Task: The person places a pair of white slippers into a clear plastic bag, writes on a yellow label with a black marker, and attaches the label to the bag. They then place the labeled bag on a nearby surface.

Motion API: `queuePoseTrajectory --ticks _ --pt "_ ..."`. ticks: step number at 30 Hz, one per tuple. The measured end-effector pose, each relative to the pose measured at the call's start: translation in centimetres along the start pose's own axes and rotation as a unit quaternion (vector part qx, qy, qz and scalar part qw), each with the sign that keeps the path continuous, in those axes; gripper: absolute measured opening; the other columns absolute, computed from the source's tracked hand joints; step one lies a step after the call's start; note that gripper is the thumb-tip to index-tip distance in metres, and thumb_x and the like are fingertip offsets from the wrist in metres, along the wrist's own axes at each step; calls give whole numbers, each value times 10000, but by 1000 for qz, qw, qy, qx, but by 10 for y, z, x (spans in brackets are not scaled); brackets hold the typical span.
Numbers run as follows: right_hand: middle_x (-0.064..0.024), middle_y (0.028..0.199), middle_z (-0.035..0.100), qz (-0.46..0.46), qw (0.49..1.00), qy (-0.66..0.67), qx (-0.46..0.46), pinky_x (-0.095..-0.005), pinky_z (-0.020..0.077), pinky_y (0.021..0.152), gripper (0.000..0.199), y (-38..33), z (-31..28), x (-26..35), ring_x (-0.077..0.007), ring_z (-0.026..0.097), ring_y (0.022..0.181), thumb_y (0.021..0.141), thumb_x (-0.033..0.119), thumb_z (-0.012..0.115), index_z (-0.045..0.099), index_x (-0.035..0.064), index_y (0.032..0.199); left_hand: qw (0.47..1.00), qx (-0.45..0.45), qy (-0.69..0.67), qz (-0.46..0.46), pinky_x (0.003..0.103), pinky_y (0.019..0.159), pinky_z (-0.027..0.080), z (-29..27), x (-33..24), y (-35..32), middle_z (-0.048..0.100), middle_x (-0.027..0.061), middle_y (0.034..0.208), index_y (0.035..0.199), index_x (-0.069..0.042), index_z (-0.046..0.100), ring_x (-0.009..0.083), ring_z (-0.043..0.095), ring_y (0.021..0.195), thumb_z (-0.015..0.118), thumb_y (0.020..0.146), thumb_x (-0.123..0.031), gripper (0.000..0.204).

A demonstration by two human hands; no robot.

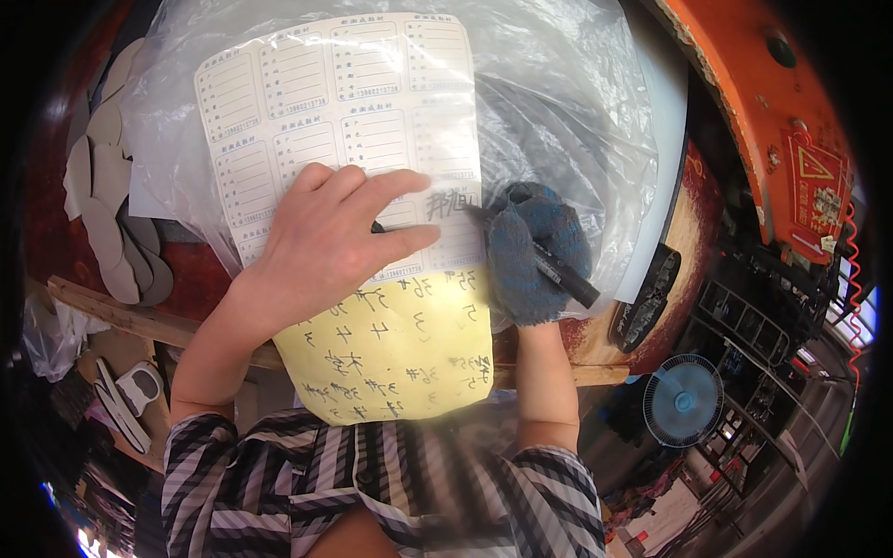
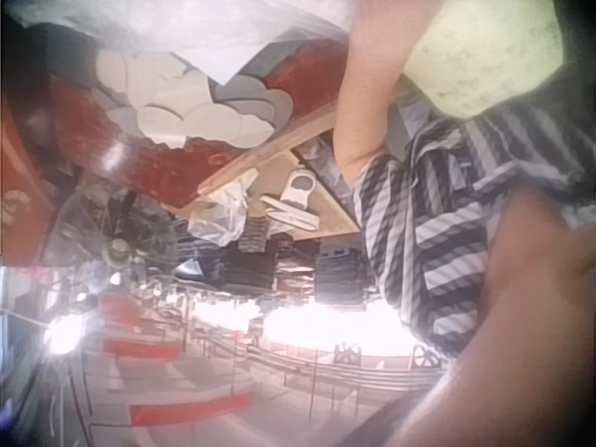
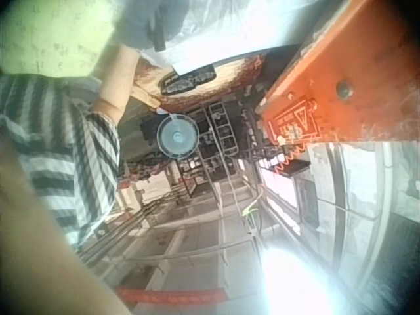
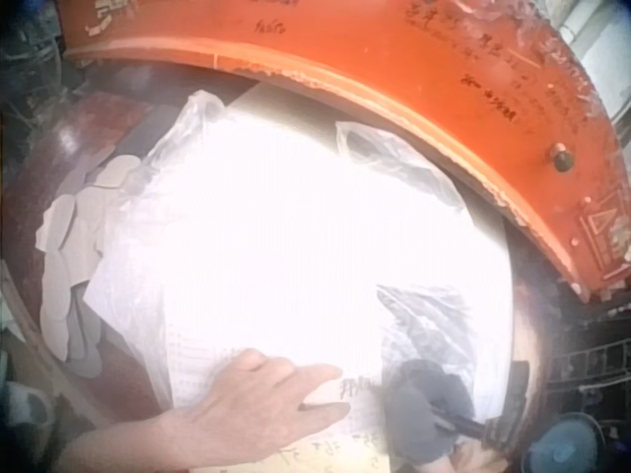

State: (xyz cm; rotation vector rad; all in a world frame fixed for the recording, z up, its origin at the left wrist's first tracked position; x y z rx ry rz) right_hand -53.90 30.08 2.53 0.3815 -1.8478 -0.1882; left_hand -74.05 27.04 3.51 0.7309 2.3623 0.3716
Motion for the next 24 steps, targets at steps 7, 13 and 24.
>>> queuePoseTrajectory --ticks 7,13,24 --pt "-147 787 619 57 989 125 -50 -390 506 773 130 2 -5 -1 -211 593 735 832 119 611 546 18 781 1000 3 -10 -8 268 691 327 -2 0 0 571 -6 1162 928 -215 701 128 485 796 564 714 -152 261" --pt "-149 825 621 47 996 76 -17 -347 536 725 151 6 11 -5 -198 605 714 845 123 614 549 3 781 1000 -10 -19 -6 270 705 336 -2 2 -1 571 -15 1129 918 -211 700 123 498 812 564 704 -131 266" --pt "-141 826 616 50 997 -4 50 -323 542 701 131 6 14 -12 -185 607 732 864 102 585 556 -8 797 1000 -7 -24 -10 269 725 340 -2 2 -2 577 -19 1106 899 -199 707 122 511 834 564 702 -115 257"
Point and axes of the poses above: each hand's wrist, its own y-axis towards the middle knuckle, its own z-axis out of the palm, x = y × z, the point moved 4 cm from there along y, towards the middle knuckle
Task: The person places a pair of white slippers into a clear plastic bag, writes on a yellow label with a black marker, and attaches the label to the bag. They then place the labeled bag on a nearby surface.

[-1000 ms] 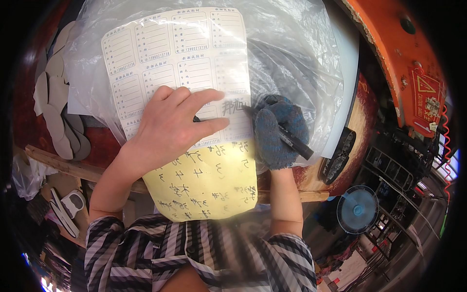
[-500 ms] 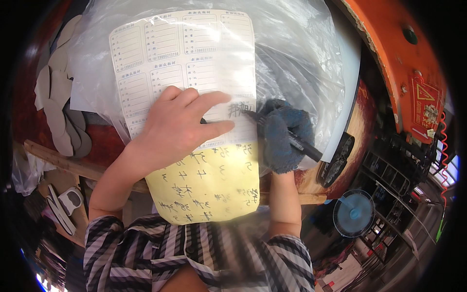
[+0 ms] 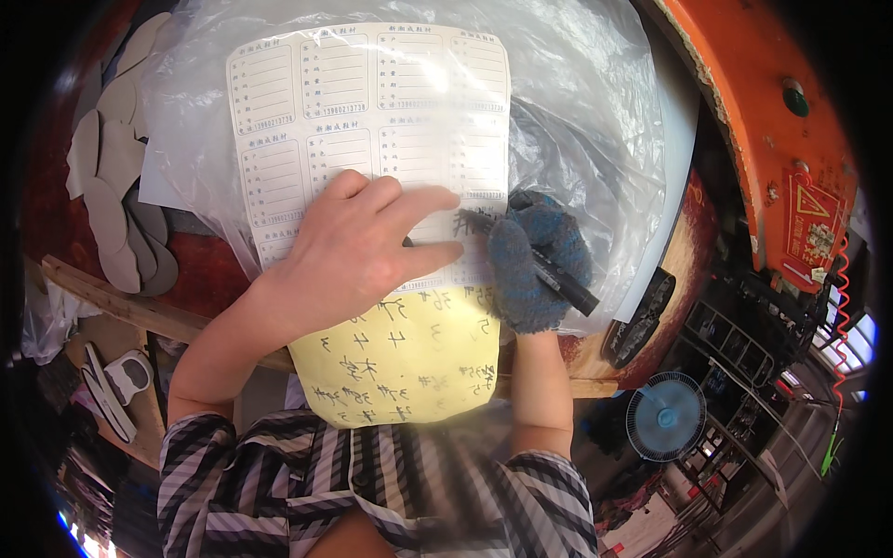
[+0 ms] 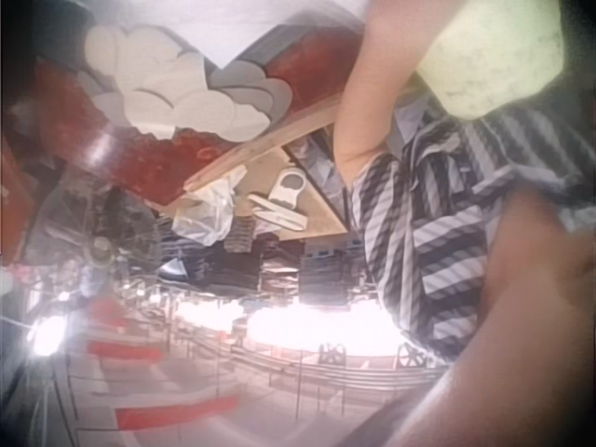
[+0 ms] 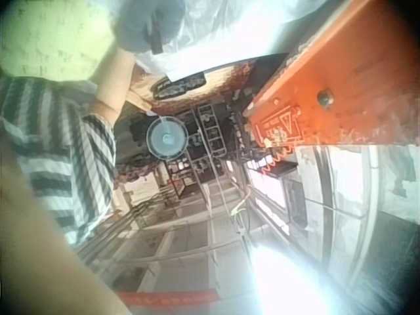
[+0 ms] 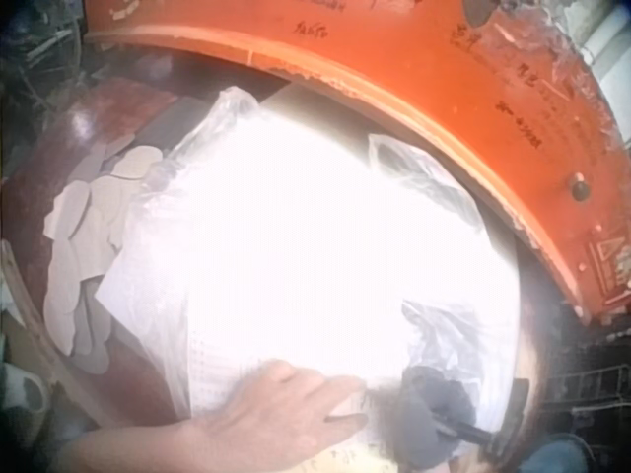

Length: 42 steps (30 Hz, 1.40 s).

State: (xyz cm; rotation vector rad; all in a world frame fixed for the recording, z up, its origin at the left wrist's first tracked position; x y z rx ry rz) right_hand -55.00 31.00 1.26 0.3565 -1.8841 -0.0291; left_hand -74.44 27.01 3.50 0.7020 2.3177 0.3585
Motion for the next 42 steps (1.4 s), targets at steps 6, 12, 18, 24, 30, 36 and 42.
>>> queuePoseTrajectory --ticks 6,12,18,24,30,36,42 --pt "-125 762 594 8 1000 -13 3 -351 530 746 173 2 4 14 -180 592 695 860 103 573 516 8 727 1000 -23 -5 4 299 734 392 0 0 0 601 23 1080 797 -171 717 165 539 876 598 699 -171 154" --pt "-90 741 585 27 978 198 -63 -408 483 819 189 -8 0 20 -228 575 746 839 161 628 527 41 733 998 -19 -54 -18 280 715 348 -1 3 0 588 -8 1136 797 -181 708 140 515 801 616 676 -152 155" --pt "-101 855 602 51 995 77 -30 -414 498 824 105 -29 -6 17 -238 569 901 829 112 638 568 38 804 998 7 -57 -21 293 718 349 0 5 1 590 -14 1153 745 -147 686 155 501 790 684 669 -165 77" --pt "-80 842 618 -10 997 -79 19 -301 463 690 153 -23 -6 25 -204 572 747 748 151 694 639 42 840 998 22 -54 -19 299 720 347 -2 5 1 584 -14 1159 759 -135 675 159 493 794 698 686 -181 89" --pt "-94 743 600 -19 977 -197 77 -335 460 652 150 -15 -1 31 -246 570 720 759 192 668 614 55 728 998 23 -57 -18 298 726 348 -2 4 2 577 -12 1163 769 -135 672 162 494 803 698 692 -185 96" --pt "-85 696 607 44 971 -222 78 -337 457 596 184 -14 -5 24 -246 587 660 714 238 683 627 65 684 998 31 -54 -22 301 732 349 -2 4 2 575 -12 1164 771 -136 669 164 496 813 697 696 -185 94" --pt "-83 710 613 57 985 -155 59 -340 456 592 154 -13 -7 20 -234 592 667 728 195 670 622 58 676 998 37 -53 -23 301 734 349 -2 4 2 574 -16 1163 770 -135 665 164 496 815 695 701 -182 88"
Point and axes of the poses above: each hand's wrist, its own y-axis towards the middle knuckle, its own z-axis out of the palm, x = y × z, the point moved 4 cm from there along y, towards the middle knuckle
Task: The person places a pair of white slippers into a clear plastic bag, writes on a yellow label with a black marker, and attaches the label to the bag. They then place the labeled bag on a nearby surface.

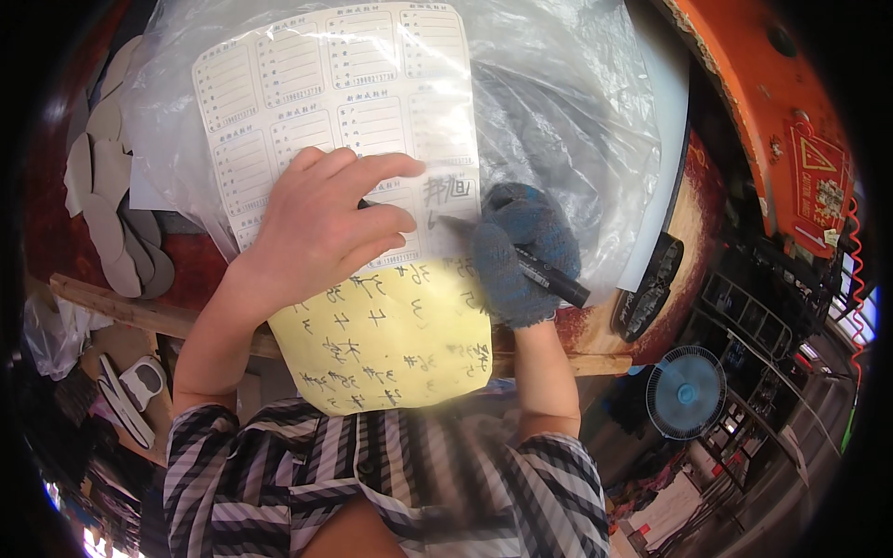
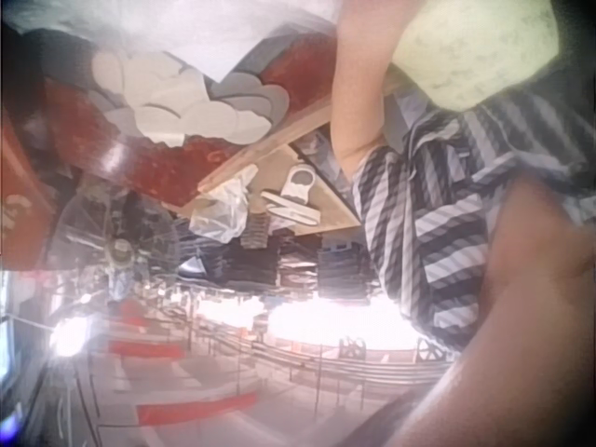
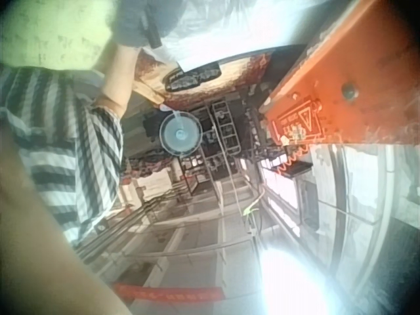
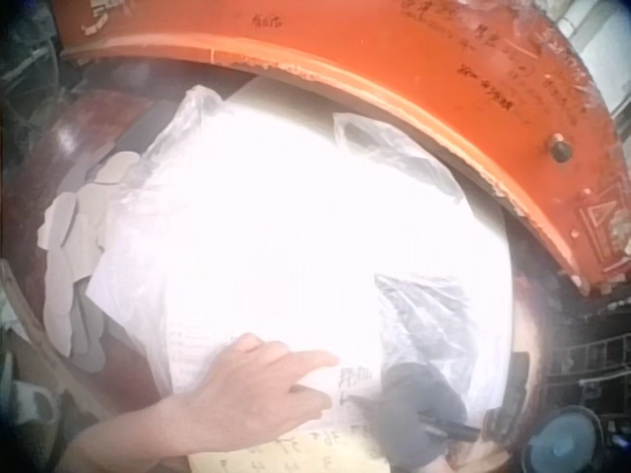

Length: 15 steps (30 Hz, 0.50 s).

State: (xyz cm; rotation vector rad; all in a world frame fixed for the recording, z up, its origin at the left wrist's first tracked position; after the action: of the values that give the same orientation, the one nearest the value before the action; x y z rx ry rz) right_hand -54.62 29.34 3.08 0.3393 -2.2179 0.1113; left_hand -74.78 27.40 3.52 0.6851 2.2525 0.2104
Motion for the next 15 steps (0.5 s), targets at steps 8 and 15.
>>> queuePoseTrajectory --ticks 8,15 --pt "-93 692 599 -13 1000 -20 -14 -334 438 549 174 0 2 6 -231 577 625 722 199 661 603 62 632 1000 -5 -4 7 301 728 347 -1 0 0 573 -15 1164 766 -134 661 165 492 812 690 707 -186 84" --pt "-93 683 598 16 1000 -17 -4 -329 445 556 160 1 0 4 -244 567 618 709 206 637 628 60 645 1000 1 1 4 299 734 344 -1 0 0 570 -15 1167 770 -134 660 165 492 823 687 711 -183 80"
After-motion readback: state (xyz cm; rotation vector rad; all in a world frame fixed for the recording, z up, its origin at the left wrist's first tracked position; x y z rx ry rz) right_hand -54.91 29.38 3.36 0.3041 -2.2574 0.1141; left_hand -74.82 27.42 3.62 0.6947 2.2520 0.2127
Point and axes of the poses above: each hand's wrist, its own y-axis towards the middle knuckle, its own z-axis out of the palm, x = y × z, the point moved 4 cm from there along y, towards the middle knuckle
